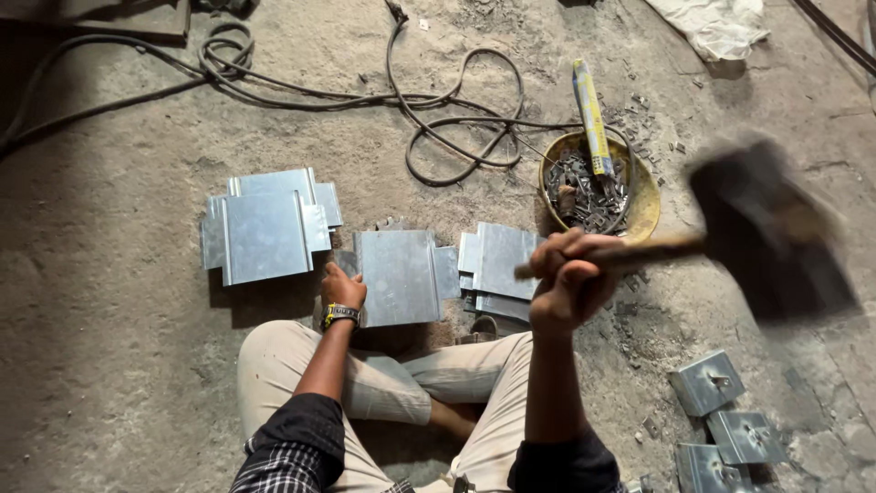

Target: The person sits on the floor and uses a hammer to strike a stack of square metal sheets. They repeatedly hit the sheets, occasionally repositioning them, while surrounded by other metal pieces and a bowl of scrap.

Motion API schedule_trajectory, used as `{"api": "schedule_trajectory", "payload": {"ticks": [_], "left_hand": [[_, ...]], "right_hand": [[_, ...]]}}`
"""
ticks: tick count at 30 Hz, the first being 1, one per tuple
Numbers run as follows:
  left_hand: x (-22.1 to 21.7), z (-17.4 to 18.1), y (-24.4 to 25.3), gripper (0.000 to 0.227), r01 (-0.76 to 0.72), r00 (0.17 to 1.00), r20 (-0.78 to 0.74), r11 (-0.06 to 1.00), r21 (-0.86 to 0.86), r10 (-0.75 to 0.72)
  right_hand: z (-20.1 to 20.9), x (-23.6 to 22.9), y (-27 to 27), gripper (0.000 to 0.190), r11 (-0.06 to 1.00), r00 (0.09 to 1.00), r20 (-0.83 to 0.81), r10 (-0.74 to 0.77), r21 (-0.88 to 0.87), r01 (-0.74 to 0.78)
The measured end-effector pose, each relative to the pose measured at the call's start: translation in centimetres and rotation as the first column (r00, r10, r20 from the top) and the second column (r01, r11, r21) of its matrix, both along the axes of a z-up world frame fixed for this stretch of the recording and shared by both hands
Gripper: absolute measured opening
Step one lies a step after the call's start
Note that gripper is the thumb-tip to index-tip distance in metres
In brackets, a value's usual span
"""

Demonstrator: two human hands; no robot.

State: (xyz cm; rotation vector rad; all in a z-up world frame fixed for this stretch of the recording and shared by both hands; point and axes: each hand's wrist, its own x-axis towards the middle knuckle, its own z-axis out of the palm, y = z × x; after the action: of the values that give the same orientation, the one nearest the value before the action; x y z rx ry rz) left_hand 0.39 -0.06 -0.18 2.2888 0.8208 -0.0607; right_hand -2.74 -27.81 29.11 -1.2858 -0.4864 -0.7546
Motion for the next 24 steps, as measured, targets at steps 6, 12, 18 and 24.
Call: {"api": "schedule_trajectory", "payload": {"ticks": [6, 12, 18, 24], "left_hand": [[-0.3, -1.9, -0.2, 0.045, 0.017, 0.999, 0.037, 1.000, 0.010, -0.018], [1.2, -1.7, 0.4, 0.052, 0.015, 0.997, 0.070, 0.998, 0.053, -0.019], [2.1, -0.9, 0.2, 0.045, 0.012, 0.998, 0.058, 0.998, 0.060, -0.015], [2.6, 0.2, 0.2, 0.047, -0.008, 1.000, 0.024, 1.000, 0.022, 0.007]], "right_hand": [[-14.4, -0.9, 2.2, 0.028, 0.888, 0.957, -0.124, -0.260, -0.420, 0.187], [-23.0, -0.8, 0.7, 0.039, 0.757, 0.478, -0.707, -0.522, -0.641, -0.122], [-6.2, -2.0, -0.1, 0.041, 0.991, 0.895, -0.443, -0.045, -0.130, -0.014], [-3.5, -0.1, 1.5, 0.051, 0.999, 0.999, 0.006, 0.049, -0.019, -0.049]]}}
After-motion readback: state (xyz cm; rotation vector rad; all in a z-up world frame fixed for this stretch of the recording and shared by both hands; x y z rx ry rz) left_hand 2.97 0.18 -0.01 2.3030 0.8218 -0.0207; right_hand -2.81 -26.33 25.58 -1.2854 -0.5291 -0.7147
